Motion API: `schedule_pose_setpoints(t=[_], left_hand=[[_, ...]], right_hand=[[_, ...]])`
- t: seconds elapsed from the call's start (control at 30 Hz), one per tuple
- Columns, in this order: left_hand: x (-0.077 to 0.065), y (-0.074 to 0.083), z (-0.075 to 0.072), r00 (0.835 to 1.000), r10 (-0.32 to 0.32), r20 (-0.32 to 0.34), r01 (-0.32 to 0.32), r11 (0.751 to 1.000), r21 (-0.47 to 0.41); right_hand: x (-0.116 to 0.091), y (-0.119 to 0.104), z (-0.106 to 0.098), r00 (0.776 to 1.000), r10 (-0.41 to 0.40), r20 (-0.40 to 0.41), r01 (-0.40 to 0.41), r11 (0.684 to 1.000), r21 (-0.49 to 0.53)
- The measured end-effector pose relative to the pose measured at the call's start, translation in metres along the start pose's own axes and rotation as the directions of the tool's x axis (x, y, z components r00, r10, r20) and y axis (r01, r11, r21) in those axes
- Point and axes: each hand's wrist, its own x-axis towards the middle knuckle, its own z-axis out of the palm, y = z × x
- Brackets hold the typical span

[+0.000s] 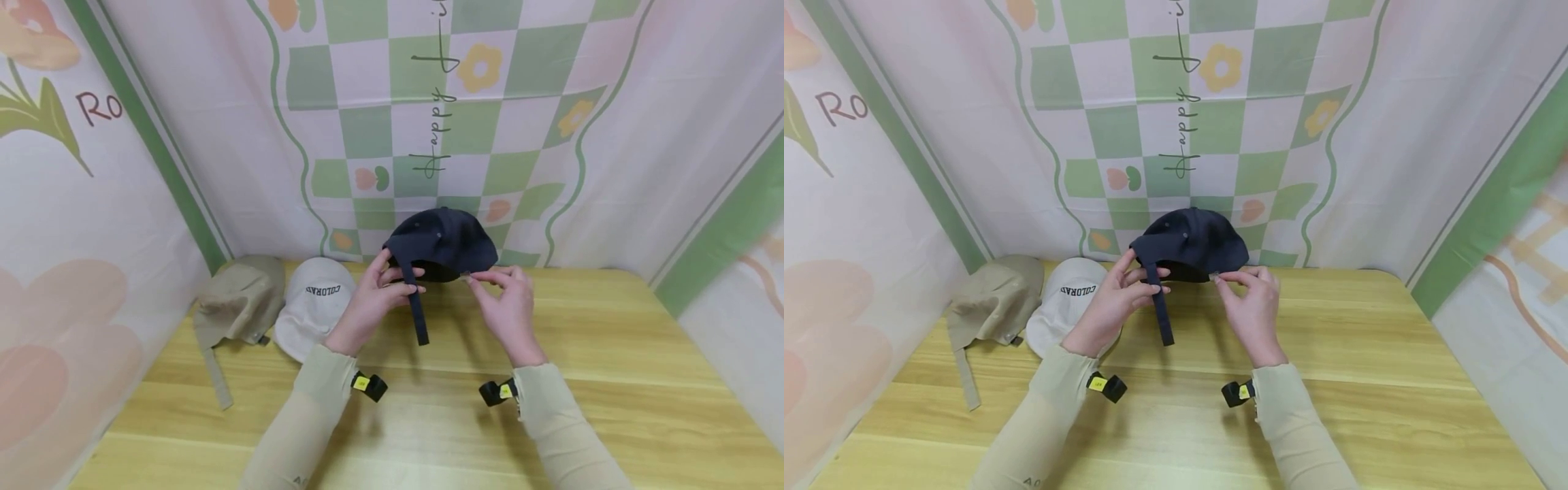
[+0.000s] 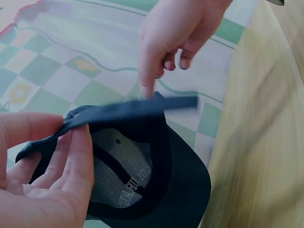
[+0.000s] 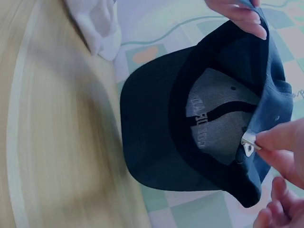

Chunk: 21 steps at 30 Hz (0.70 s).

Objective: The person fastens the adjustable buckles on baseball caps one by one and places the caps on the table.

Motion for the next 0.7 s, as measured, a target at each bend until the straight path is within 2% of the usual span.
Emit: schedule_pose_setpoints(t=[0.13,0.33,0.43,0.7], left_hand=[[0.0001,-0.0004,0.001,1.0,0.005,-0.007,-0.005,1.0,0.008],[0.0002,-0.0012,0.0024,1.0,0.01,-0.006,-0.009,1.0,0.02],[0.0006,-0.0014,0.0026,1.0,0.013,0.005,-0.013,1.0,0.015],[-0.0002,0.0004,0.0021,0.999,-0.002,0.05,-0.001,0.997,0.071]], right_hand=[[0.0003,-0.0047,-0.002,1.0,0.005,0.018,-0.006,0.999,0.047],[0.0002,-0.0074,0.0006,0.988,0.048,0.147,-0.059,0.996,0.067],[0.0014,-0.0074,0.0035,0.983,0.056,0.178,-0.07,0.995,0.075],[0.002,-0.0033,0.0032,0.972,0.012,0.236,-0.022,0.999,0.04]])
